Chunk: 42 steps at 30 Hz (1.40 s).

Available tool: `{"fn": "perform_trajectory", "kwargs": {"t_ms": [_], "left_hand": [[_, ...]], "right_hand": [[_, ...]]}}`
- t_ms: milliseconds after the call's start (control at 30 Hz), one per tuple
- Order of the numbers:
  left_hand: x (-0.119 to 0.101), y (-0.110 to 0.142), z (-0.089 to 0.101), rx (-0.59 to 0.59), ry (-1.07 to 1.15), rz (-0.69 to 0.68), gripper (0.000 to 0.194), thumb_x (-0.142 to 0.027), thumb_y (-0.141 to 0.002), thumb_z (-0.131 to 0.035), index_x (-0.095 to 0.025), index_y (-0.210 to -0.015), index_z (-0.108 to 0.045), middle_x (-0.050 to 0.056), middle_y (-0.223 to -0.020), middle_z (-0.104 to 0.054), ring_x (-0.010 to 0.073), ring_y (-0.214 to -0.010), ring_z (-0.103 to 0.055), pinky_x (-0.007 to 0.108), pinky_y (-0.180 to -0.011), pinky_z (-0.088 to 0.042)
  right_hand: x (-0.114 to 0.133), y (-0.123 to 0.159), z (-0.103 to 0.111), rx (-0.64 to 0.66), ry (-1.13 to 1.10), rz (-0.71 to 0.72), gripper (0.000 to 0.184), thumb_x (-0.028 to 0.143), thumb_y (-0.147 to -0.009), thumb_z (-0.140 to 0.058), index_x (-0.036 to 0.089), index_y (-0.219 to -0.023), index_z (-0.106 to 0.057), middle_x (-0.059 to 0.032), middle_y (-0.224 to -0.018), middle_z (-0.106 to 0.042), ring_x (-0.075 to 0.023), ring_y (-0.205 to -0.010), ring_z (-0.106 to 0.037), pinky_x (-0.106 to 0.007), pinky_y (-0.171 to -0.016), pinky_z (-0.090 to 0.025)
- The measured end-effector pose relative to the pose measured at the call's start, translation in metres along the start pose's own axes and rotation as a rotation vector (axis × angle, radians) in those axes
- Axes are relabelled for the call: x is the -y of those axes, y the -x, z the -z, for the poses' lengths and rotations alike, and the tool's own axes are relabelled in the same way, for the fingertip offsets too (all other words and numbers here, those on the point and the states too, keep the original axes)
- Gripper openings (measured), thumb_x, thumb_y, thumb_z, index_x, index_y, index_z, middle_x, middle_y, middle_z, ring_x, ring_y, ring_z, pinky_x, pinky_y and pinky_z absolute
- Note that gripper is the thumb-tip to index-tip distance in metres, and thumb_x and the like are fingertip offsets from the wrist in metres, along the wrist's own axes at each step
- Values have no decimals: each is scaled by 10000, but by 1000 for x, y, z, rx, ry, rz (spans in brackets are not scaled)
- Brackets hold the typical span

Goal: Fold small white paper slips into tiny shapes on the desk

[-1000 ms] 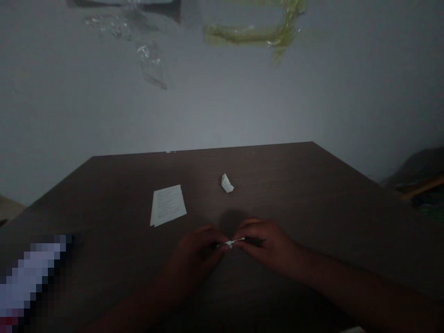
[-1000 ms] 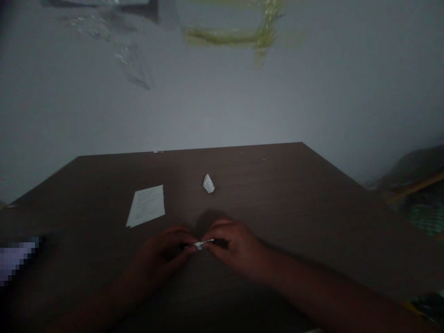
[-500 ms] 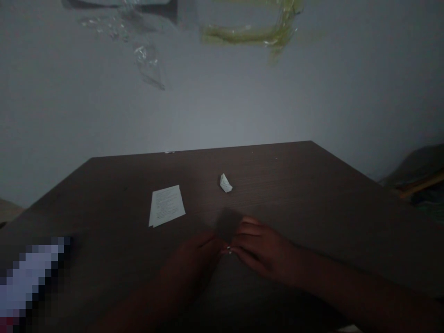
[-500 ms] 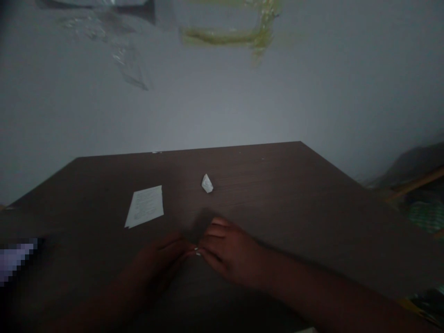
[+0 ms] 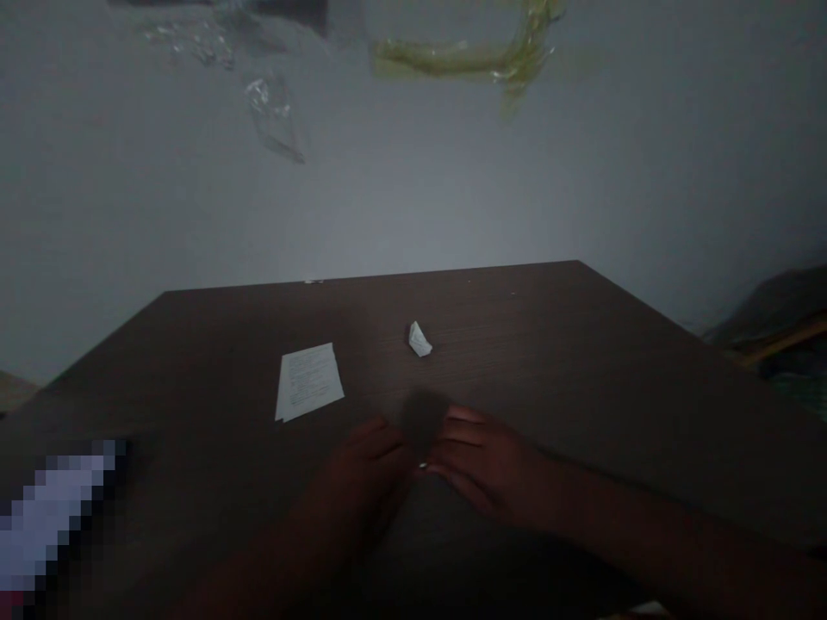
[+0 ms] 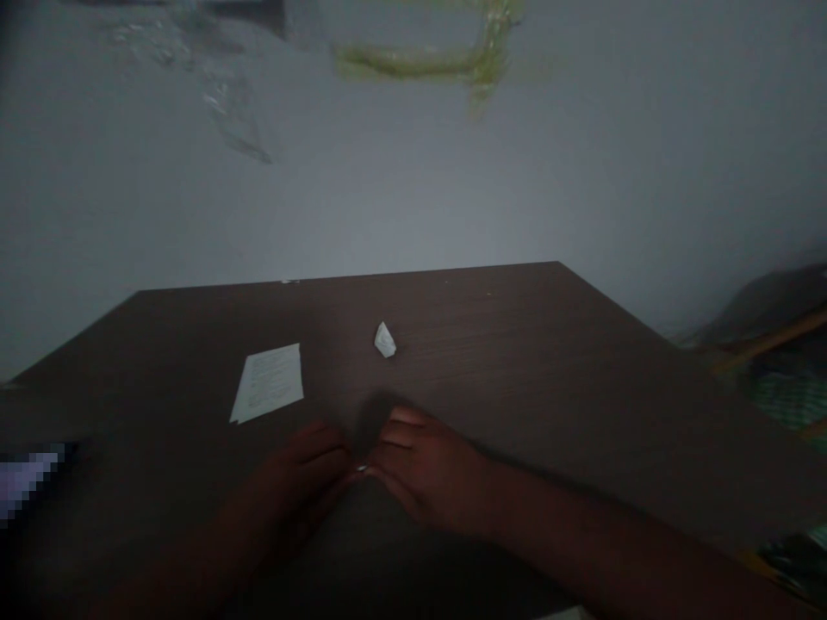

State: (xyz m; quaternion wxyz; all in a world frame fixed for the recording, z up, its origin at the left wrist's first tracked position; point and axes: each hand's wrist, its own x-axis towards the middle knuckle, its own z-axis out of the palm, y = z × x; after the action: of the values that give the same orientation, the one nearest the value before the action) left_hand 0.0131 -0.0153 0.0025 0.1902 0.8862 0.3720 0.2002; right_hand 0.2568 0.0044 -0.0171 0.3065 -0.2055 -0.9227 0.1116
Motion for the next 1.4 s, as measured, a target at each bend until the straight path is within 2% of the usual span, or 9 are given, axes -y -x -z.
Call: {"fn": "perform_trajectory", "kwargs": {"t_ms": [100,267,400,567,733,900,1067,1233,1400], "left_hand": [[-6,-2,6,-29,88,33,308,-165,-1046,-556,-221,-757,-645,43,-820,-699,234,-814,-655,337,-756,-492],[-11,-2,12,-44,166,74,289,-175,-1029,-540,-232,-762,-635,36,-811,-689,223,-781,-642,327,-724,-470],[-9,0,11,-49,155,79,279,-161,-1024,-542,-230,-767,-626,40,-826,-691,223,-786,-641,321,-707,-467],[-1,2,6,-6,152,9,252,-114,-1022,-565,-211,-805,-649,39,-856,-698,214,-823,-672,299,-721,-476],[7,4,0,35,112,-22,240,-100,-1056,-562,-213,-923,-727,38,-945,-745,218,-912,-694,297,-795,-523],[4,6,-5,-11,-2,-104,279,-67,-1058,-534,-211,-932,-736,34,-920,-755,214,-867,-698,303,-788,-530],[-1,6,-3,-113,-153,-138,318,-84,-1098,-501,-206,-909,-726,30,-860,-730,215,-793,-668,315,-736,-519],[3,5,-3,-214,-180,-174,373,-130,-1147,-490,-206,-834,-678,15,-783,-670,195,-701,-599,300,-665,-487],[0,3,-1,-183,-138,-182,379,-111,-1126,-508,-211,-788,-647,4,-764,-656,187,-692,-597,293,-660,-484]], "right_hand": [[1,-2,3,-66,72,44,331,250,-1196,-464,200,-959,-691,-43,-827,-700,-206,-782,-629,-365,-819,-564],[-3,-3,8,-61,154,52,437,316,-1205,-474,199,-828,-661,-41,-768,-667,-204,-735,-586,-375,-762,-535],[-6,0,7,-59,149,78,419,322,-1199,-520,208,-821,-659,-32,-764,-669,-200,-744,-583,-366,-758,-504],[-12,0,9,1,130,115,435,357,-1205,-516,212,-837,-697,-14,-741,-652,-198,-745,-563,-360,-767,-496],[-13,0,12,78,218,103,344,357,-1177,-597,186,-915,-741,-27,-860,-738,-216,-878,-626,-373,-829,-523],[-5,1,12,129,193,59,224,327,-1156,-631,200,-1036,-772,-37,-975,-792,-222,-956,-670,-377,-907,-524],[0,1,7,56,214,39,309,273,-1173,-572,198,-913,-721,-33,-877,-737,-204,-833,-619,-368,-790,-497],[1,0,9,63,249,34,363,288,-1191,-531,201,-874,-685,-28,-845,-706,-199,-785,-574,-369,-742,-480],[-4,0,6,50,271,42,347,333,-1172,-612,204,-857,-676,-20,-825,-706,-196,-801,-594,-353,-754,-478]]}}
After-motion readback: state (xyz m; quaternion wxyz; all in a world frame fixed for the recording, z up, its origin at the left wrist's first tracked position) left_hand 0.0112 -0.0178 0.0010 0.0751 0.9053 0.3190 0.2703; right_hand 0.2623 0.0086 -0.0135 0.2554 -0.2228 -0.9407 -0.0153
